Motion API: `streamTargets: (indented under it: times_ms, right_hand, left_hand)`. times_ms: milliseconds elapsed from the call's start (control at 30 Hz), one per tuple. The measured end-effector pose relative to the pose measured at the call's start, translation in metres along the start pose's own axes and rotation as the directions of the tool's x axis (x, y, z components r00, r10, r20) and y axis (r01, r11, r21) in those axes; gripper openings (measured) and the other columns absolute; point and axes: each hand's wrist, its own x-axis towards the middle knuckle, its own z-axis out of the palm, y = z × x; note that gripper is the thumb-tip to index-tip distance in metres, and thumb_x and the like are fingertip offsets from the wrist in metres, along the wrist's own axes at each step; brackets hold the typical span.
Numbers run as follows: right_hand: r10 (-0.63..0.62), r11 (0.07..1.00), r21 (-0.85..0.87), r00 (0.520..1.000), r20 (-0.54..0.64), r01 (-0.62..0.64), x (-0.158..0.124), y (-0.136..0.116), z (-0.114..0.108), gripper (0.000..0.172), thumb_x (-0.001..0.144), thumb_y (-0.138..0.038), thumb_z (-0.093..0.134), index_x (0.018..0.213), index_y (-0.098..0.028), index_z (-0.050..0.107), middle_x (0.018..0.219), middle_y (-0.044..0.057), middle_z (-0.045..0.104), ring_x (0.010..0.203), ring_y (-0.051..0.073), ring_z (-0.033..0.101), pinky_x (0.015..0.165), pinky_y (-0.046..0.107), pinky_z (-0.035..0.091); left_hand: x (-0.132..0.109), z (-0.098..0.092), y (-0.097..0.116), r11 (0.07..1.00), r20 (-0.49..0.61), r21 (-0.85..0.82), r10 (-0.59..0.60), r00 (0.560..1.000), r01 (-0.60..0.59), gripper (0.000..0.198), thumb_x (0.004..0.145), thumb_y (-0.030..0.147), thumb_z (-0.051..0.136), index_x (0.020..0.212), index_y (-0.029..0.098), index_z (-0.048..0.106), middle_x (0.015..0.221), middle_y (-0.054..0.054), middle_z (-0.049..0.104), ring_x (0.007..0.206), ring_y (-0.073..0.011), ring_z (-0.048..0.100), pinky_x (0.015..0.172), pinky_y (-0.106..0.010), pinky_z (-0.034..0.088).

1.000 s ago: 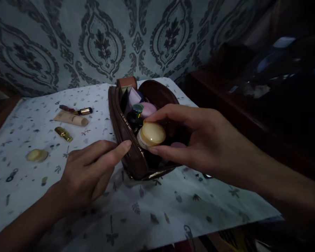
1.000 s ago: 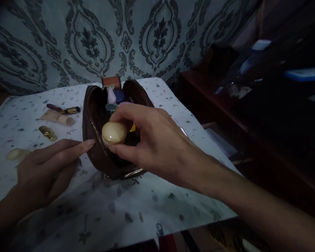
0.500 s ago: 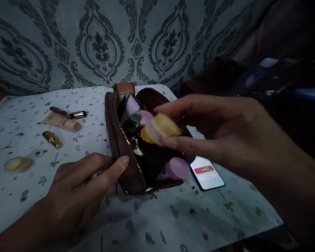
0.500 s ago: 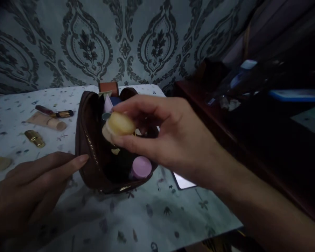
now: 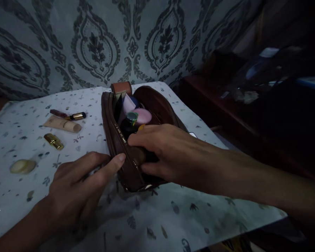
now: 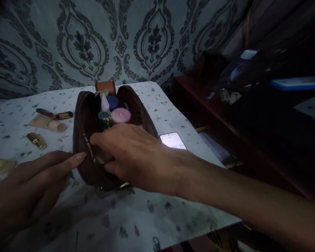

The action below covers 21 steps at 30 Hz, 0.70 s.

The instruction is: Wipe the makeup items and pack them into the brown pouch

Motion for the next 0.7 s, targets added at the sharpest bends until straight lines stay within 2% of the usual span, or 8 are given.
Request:
streamTargets:
  times_ms: [100,200,367,500,700]
  right_hand:
    - [-0.031,0.999,-0.036,0.996,0.078,0.034,0.005,-0.001,0.003,0.015,0.074,-0.005,0.066,0.083,-0.016,0.064,0.081,0.000,0.064,0.073,0.013,0.056,0.059,0.023,0.034]
    - [-0.063,0.993,-0.086,0.982,0.179,0.080,0.009,-0.002,0.003,0.014,0.075,-0.001,0.060,0.076,-0.015,0.062,0.080,0.001,0.064,0.071,0.012,0.054,0.057,0.024,0.030]
    - [-0.061,0.983,-0.147,0.951,0.302,0.110,0.011,-0.007,-0.003,0.014,0.074,-0.002,0.057,0.068,-0.014,0.058,0.065,-0.002,0.055,0.059,0.009,0.043,0.055,0.027,0.025]
    - [-0.062,0.984,-0.137,0.944,0.323,0.112,0.011,-0.007,-0.006,0.015,0.076,-0.002,0.056,0.067,-0.015,0.057,0.062,-0.004,0.050,0.057,0.008,0.040,0.055,0.027,0.025]
    - [-0.097,0.976,-0.164,0.963,0.250,0.141,0.007,-0.002,-0.006,0.011,0.077,-0.008,0.065,0.072,-0.015,0.059,0.073,-0.001,0.057,0.071,0.013,0.051,0.058,0.026,0.031]
  left_hand:
    - [0.003,0.001,0.001,1.000,-0.004,0.011,0.027,1.000,-0.027,0.045,0.095,0.009,0.046,0.137,0.023,0.052,0.096,-0.007,0.068,0.069,-0.0127,0.065,0.050,-0.022,0.048]
    - [0.005,0.003,0.003,1.000,-0.027,-0.007,0.003,1.000,-0.003,0.047,0.095,0.007,0.045,0.138,0.025,0.050,0.095,-0.005,0.066,0.066,-0.0105,0.062,0.052,-0.021,0.047]
    - [0.005,0.006,0.004,1.000,-0.064,-0.025,0.004,0.998,-0.006,0.049,0.094,0.006,0.045,0.139,0.026,0.050,0.091,-0.004,0.065,0.065,-0.0102,0.060,0.051,-0.021,0.045]
    - [0.007,0.003,0.003,1.000,-0.034,-0.012,0.026,0.999,-0.027,0.050,0.093,0.005,0.046,0.138,0.024,0.051,0.087,-0.003,0.065,0.063,-0.0103,0.060,0.051,-0.021,0.045]
    - [0.012,0.001,0.001,0.996,-0.007,0.055,0.077,0.997,-0.077,0.052,0.092,0.003,0.045,0.140,0.022,0.048,0.086,-0.003,0.063,0.060,-0.0108,0.059,0.048,-0.021,0.043]
